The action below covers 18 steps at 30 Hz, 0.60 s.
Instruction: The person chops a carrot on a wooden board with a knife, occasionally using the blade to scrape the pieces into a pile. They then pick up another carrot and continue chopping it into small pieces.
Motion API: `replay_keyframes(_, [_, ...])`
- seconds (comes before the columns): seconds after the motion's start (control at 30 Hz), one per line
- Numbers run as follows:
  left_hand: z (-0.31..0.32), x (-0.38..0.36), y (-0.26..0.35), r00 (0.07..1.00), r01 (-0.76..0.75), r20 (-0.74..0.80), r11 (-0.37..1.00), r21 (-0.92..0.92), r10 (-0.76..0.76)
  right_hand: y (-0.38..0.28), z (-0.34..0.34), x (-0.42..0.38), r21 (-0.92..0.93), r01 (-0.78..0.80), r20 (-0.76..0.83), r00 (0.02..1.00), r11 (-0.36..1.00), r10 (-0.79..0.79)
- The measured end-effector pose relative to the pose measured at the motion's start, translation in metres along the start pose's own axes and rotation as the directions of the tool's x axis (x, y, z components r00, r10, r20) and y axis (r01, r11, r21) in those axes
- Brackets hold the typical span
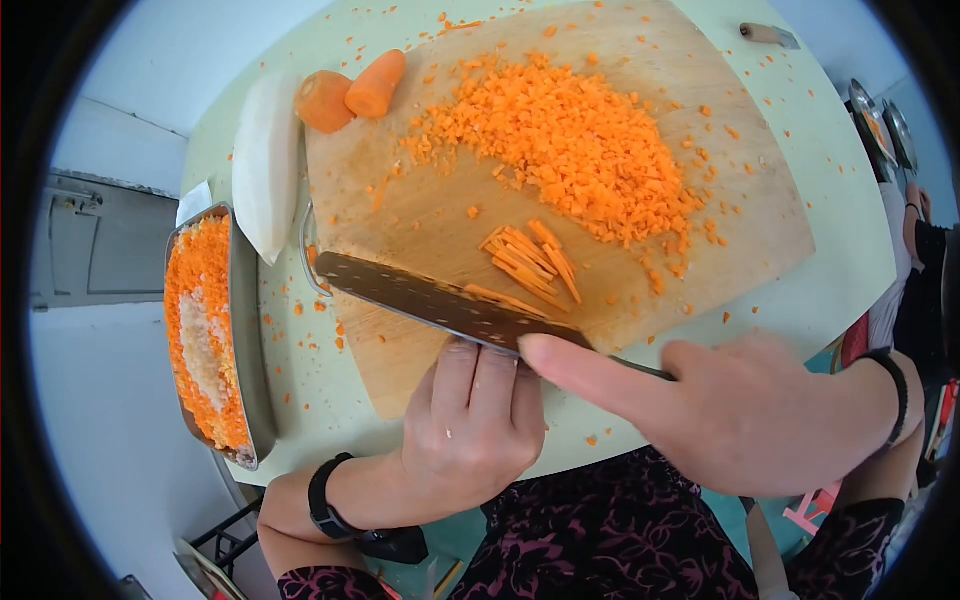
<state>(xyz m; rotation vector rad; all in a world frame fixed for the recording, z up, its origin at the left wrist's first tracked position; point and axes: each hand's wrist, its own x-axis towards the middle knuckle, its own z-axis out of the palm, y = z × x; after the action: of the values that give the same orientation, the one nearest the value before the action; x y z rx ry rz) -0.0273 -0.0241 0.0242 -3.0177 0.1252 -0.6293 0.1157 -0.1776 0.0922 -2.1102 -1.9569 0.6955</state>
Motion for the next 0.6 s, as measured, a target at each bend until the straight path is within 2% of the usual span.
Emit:
replay_keyframes(0.03, [-0.001,0.000,0.001,1.000,0.006,0.012,1.000,0.014,-0.006,0.002,0.000,0.007,0.031,0.007,0.036,0.999,1.000,-0.008])
replay_keyframes(0.13, [-0.002,0.002,0.000,0.999,-0.019,0.028,0.998,0.055,0.017,0.008,0.001,0.021,0.207,-0.080,0.010,0.997,0.975,0.080])
replay_keyframes(0.2, [-0.002,0.003,-0.001,0.999,-0.023,0.039,0.998,0.060,0.021,0.015,-0.003,0.023,0.290,-0.083,0.008,0.996,0.953,0.085])
replay_keyframes(0.27, [-0.004,0.003,-0.001,0.998,-0.011,0.057,0.999,0.041,0.009,0.017,-0.001,0.018,0.289,-0.054,-0.043,0.997,0.956,0.070])
replay_keyframes(0.37, [-0.004,0.002,-0.001,0.998,-0.012,0.058,1.000,0.014,0.011,0.010,0.006,0.001,0.141,-0.003,-0.122,0.992,0.990,0.020])
replay_keyframes(0.47, [-0.005,0.000,-0.001,0.999,-0.030,0.035,1.000,-0.010,0.030,0.003,-0.001,-0.010,0.061,-0.006,-0.054,0.999,0.998,0.009])
replay_keyframes(0.53, [-0.002,0.000,-0.001,1.000,-0.028,0.013,1.000,-0.013,0.028,0.004,-0.005,-0.010,0.108,-0.014,-0.002,1.000,0.994,0.015])
replay_keyframes(0.6, [-0.002,-0.001,-0.001,1.000,-0.021,0.010,1.000,-0.017,0.021,0.005,-0.005,-0.010,0.110,0.002,-0.020,1.000,0.994,0.000])
